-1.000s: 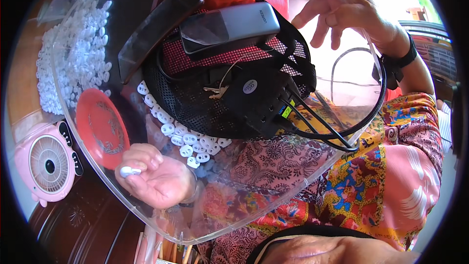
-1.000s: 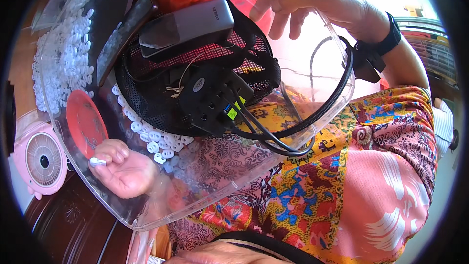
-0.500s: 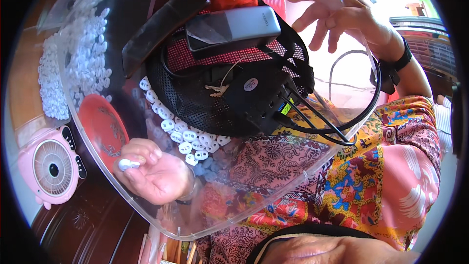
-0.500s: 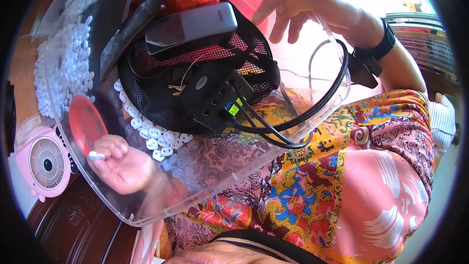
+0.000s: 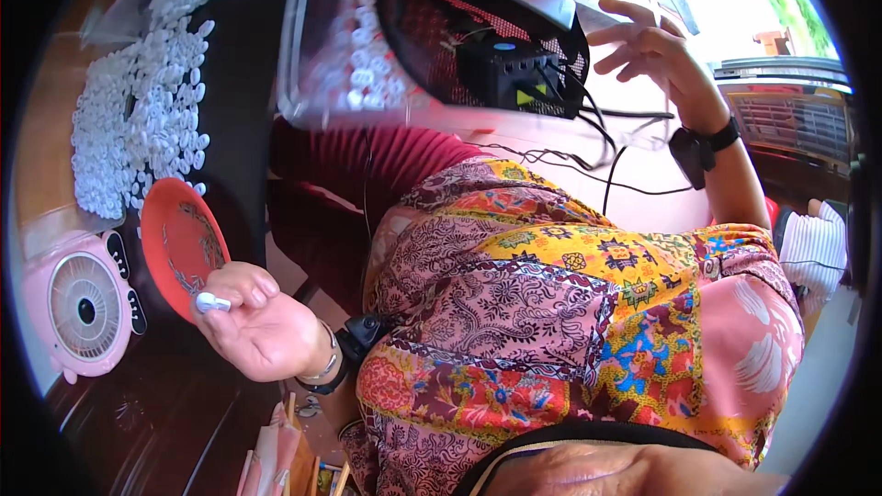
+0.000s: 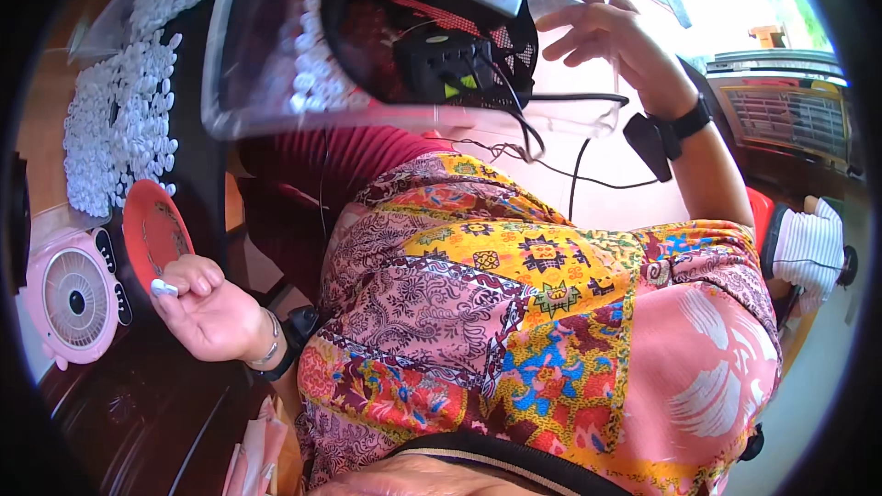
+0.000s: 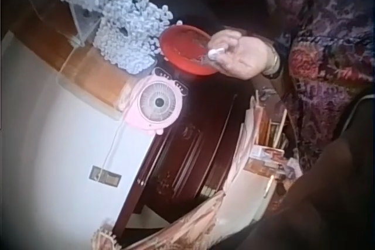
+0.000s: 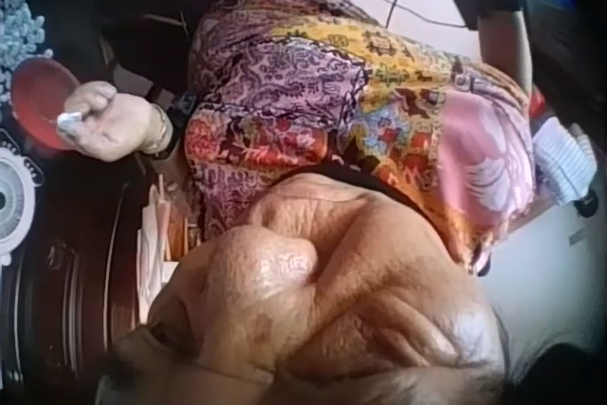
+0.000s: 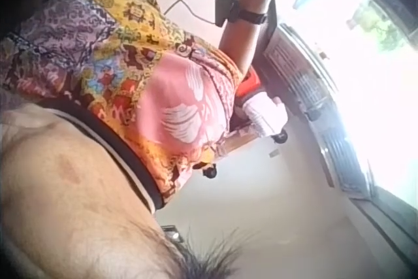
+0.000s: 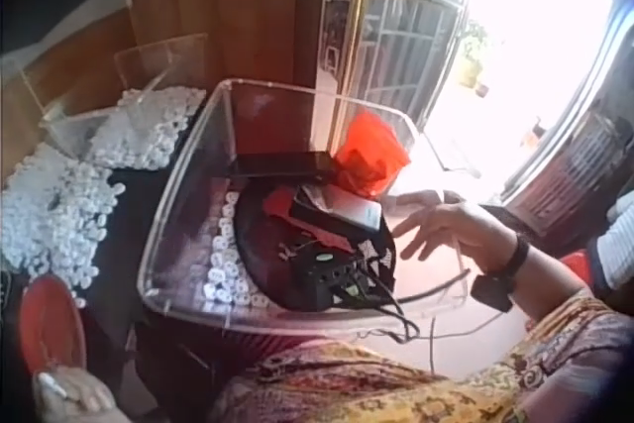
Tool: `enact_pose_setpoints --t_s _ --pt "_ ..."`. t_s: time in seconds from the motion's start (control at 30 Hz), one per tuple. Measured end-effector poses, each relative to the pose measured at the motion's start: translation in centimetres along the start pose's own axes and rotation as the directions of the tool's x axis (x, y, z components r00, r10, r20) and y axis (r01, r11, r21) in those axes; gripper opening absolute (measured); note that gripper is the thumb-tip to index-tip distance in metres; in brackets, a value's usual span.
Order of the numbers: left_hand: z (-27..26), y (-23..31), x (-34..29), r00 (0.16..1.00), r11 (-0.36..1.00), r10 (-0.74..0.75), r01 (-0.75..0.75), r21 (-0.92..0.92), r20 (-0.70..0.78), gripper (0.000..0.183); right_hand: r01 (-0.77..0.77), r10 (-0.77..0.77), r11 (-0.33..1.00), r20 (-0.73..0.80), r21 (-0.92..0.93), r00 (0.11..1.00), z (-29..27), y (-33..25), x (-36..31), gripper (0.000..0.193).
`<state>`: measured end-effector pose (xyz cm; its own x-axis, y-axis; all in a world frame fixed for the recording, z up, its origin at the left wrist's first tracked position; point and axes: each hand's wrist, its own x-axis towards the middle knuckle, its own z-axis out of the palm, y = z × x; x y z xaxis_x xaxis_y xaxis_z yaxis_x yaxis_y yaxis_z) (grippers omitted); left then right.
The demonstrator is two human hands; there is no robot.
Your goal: Assembling small white plastic components by inserting metal pins or screws by hand.
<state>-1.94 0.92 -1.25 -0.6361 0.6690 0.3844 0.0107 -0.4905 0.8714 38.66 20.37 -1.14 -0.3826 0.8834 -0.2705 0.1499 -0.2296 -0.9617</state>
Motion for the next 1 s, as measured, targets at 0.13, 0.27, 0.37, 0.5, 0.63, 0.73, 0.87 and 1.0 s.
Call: enact_pose_setpoints --t_s 0.13,0.27,0.37,0.5,0.63,0.73,0.87,1.0 --pt "-3.6 0.1 -0.5 1.0 1.0 -0.022 0.022 0.011 0.013 0.027 -0.023 0.027 0.999 -0.104 0.043 0.994 1.3 6.9 1.2 0.051" --pt "-2.7 1.2 -0.8 1.0 0.998 -0.009 0.008 0.067 0.015 0.025 -0.1 0.12 0.99 -0.208 0.102 0.971 1.2 7.7 4.2 0.057" --pt "-1.2 2.8 -0.9 0.999 0.985 -0.037 0.04 0.169 -0.019 0.025 -0.148 0.181 0.975 -0.202 0.165 0.963 0.2 7.6 5.9 0.057" --pt "-3.4 4.1 -1.4 0.997 0.973 -0.074 0.072 0.22 0.0 0.025 -0.172 0.198 0.976 -0.215 0.138 0.956 0.8 7.6 6.7 0.05" --pt "-4.3 5.6 -1.3 0.989 0.949 -0.06 0.099 0.301 -0.136 0.026 -0.206 0.231 0.97 -0.226 0.129 0.946 0.4 8.5 7.8 0.037" --pt "-4.4 6.1 -0.6 0.991 0.958 -0.046 0.08 0.274 -0.127 0.025 -0.221 0.246 0.967 -0.23 0.131 0.942 0.0 9.3 8.8 0.045" --pt "-3.8 6.6 0.0 0.992 0.952 -0.05 0.083 0.293 -0.119 0.026 -0.225 0.247 0.967 -0.213 0.123 0.945 0.9 9.8 9.3 0.061" --pt "-3.1 5.2 -0.6 0.994 0.968 -0.107 0.113 0.223 -0.039 0.025 -0.207 0.233 0.97 -0.26 0.125 0.937 -2.3 13.8 8.3 0.063"
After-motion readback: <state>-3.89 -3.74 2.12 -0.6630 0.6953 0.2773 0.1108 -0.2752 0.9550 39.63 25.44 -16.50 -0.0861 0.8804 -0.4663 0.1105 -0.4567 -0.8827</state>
